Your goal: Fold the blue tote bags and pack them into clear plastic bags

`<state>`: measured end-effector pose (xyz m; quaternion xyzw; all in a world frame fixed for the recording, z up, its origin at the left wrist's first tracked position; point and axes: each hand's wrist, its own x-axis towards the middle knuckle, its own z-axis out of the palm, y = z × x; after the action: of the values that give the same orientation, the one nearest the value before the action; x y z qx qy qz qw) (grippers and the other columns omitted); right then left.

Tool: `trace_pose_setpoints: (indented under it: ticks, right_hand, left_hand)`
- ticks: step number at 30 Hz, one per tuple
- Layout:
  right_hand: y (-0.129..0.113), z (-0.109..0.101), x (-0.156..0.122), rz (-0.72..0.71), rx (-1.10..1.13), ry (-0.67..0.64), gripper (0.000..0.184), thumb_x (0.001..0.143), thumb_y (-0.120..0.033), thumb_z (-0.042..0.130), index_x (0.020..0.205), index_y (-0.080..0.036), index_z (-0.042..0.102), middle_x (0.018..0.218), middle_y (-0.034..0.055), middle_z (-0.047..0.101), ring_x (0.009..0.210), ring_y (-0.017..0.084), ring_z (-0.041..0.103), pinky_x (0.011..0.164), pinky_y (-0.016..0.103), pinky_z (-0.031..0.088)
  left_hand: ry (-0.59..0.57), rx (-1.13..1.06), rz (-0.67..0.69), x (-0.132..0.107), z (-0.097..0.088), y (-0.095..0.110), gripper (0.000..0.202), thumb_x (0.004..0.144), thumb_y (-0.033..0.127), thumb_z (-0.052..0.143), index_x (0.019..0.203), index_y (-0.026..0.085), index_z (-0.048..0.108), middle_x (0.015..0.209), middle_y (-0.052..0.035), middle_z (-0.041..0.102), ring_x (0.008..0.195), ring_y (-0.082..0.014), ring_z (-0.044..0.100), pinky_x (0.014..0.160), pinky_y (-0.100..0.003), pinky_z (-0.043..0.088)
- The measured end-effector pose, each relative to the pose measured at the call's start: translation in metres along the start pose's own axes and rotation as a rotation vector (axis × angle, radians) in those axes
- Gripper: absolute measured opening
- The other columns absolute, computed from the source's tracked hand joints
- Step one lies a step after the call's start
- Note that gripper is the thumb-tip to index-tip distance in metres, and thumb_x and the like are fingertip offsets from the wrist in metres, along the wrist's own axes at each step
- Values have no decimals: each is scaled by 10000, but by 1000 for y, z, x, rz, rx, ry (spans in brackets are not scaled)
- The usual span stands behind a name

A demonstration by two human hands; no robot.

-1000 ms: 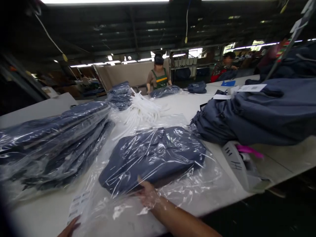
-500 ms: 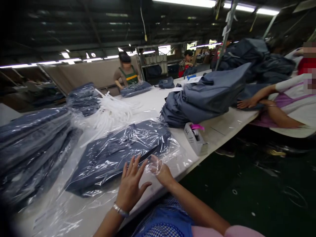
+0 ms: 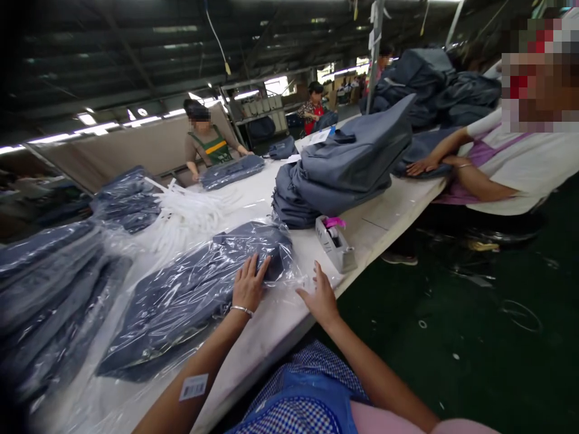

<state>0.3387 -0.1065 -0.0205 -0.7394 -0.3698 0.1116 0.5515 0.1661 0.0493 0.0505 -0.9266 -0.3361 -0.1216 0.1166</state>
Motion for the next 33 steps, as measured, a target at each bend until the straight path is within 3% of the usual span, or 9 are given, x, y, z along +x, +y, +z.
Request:
trace_pose_setpoints:
  ticks: [3,5,7,16,20,24,28,30,33]
  right_hand:
    - [1,9,15,66,37,-114,689,778,-403,672,1412,-203,494,1041,88,716,888,258,671,866,424,522]
    - [1,8,23,76,88,-142,413,800,-378,618,1173,-209,675,902,47,737,829,240,676,838,388,526]
    - [-2,5,27,65,136,-169,278,805,-382,604,991,-215,725,845,24,739,806,225,677,798,347,533]
    - [-28,-50,2,145,291,-164,347,779,-444,709,990,-171,749,894,75,766,794,235,707,763,341,549]
    - [-20,-67,-19,105,112,-128,303,823,-451,671,960,-196,761,960,75,768,868,260,719,819,378,559]
    - [-9,-72,-37,-66,-96,-26,299,882,-421,594,1030,-209,744,1045,85,753,938,278,713,895,442,557]
    - [-26,-77,-49,-263,-156,60,323,889,-380,606,1166,-240,693,1151,93,716,1026,276,682,977,458,525]
    - [-47,-74,-53,-290,-77,-78,270,889,-372,627,1114,-253,716,1097,79,735,986,261,698,940,421,550]
    - [-92,-63,-54,-224,122,-433,185,900,-366,641,997,-254,752,894,49,768,777,218,728,774,345,598]
  left_hand:
    - [-1,8,1,1,3,-1,872,807,130,653,1546,351,245,1620,-139,257,1461,-351,301,1115,-534,353]
    - [-3,17,19,0,6,0,899,789,140,687,1541,367,252,1629,-140,228,1471,-371,269,1130,-562,318]
    - [-3,33,50,-2,9,1,859,816,123,648,1533,394,259,1635,-125,211,1481,-372,242,1139,-587,289]
    - [67,29,-78,19,1,-41,743,889,47,410,1556,318,228,1614,-108,288,1464,-288,314,1107,-477,381]
    - [10,-49,-51,-1,14,-41,756,849,-4,363,1551,259,264,1563,-93,397,1446,-240,354,1154,-473,333]
    - [19,-111,-7,-35,18,-28,781,787,-26,407,1524,221,336,1563,-86,396,1461,-242,326,1204,-501,248]
    - [71,-251,36,-69,1,-26,653,841,-22,372,1439,217,476,1493,-70,500,1425,-198,394,1201,-463,290]
    - [66,-378,31,-85,-16,-25,575,865,6,404,1379,225,543,1419,-65,579,1357,-193,486,1169,-446,357]
    - [71,-649,-32,-103,-60,-17,395,898,140,547,1272,235,628,1271,-71,686,1187,-205,631,1068,-414,480]
